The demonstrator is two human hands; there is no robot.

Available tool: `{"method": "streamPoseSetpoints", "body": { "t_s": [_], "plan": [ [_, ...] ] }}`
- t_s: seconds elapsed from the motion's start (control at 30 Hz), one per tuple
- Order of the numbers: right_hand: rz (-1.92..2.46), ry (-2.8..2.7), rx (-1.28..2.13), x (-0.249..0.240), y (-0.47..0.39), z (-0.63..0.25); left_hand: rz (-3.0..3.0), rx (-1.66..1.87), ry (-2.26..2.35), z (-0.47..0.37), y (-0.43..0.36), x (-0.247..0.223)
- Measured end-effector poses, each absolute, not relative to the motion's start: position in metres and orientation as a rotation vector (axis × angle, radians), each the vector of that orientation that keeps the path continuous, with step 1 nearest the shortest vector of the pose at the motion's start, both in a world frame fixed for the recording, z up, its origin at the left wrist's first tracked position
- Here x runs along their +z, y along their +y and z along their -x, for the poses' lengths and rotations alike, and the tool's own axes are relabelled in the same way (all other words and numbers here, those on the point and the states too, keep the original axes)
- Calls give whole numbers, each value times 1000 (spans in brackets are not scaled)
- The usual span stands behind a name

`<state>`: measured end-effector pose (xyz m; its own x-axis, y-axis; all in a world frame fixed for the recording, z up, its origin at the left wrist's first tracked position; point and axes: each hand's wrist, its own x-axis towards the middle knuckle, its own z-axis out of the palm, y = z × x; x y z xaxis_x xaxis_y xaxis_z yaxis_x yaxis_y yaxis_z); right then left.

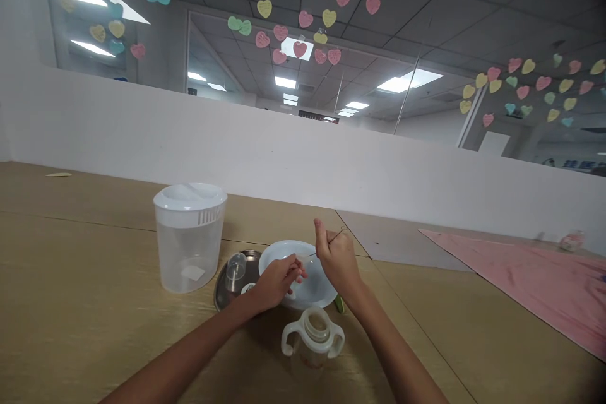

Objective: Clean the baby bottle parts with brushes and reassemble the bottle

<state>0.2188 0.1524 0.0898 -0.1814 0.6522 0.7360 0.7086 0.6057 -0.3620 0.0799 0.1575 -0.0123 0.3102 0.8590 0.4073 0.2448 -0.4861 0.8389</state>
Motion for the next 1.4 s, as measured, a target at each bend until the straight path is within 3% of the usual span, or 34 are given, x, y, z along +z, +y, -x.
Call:
{"method": "streamPoseSetpoints", "body": {
  "t_s": [0.13, 0.37, 0.6, 0.87, 1.2, 1.4],
  "plan": [
    [1124, -1966, 149, 92, 155, -221, -1903, 1176, 1016, -81, 156, -9],
    [1143, -1883, -125, 86, 158, -218, -1828, 1179, 980, -81, 156, -10],
    [1124, -1901, 253, 91, 159, -223, -1892, 1168, 1007, -81, 154, -7],
    [1182, -1888, -179, 84, 162, -220, -1803, 1181, 978, -81, 156, -10],
    [1100, -1814, 272, 93, 159, -225, -1872, 1189, 1017, -81, 156, -8],
    [1129, -1861, -66, 89, 159, -221, -1806, 1189, 999, -81, 156, -9]
  ]
}}
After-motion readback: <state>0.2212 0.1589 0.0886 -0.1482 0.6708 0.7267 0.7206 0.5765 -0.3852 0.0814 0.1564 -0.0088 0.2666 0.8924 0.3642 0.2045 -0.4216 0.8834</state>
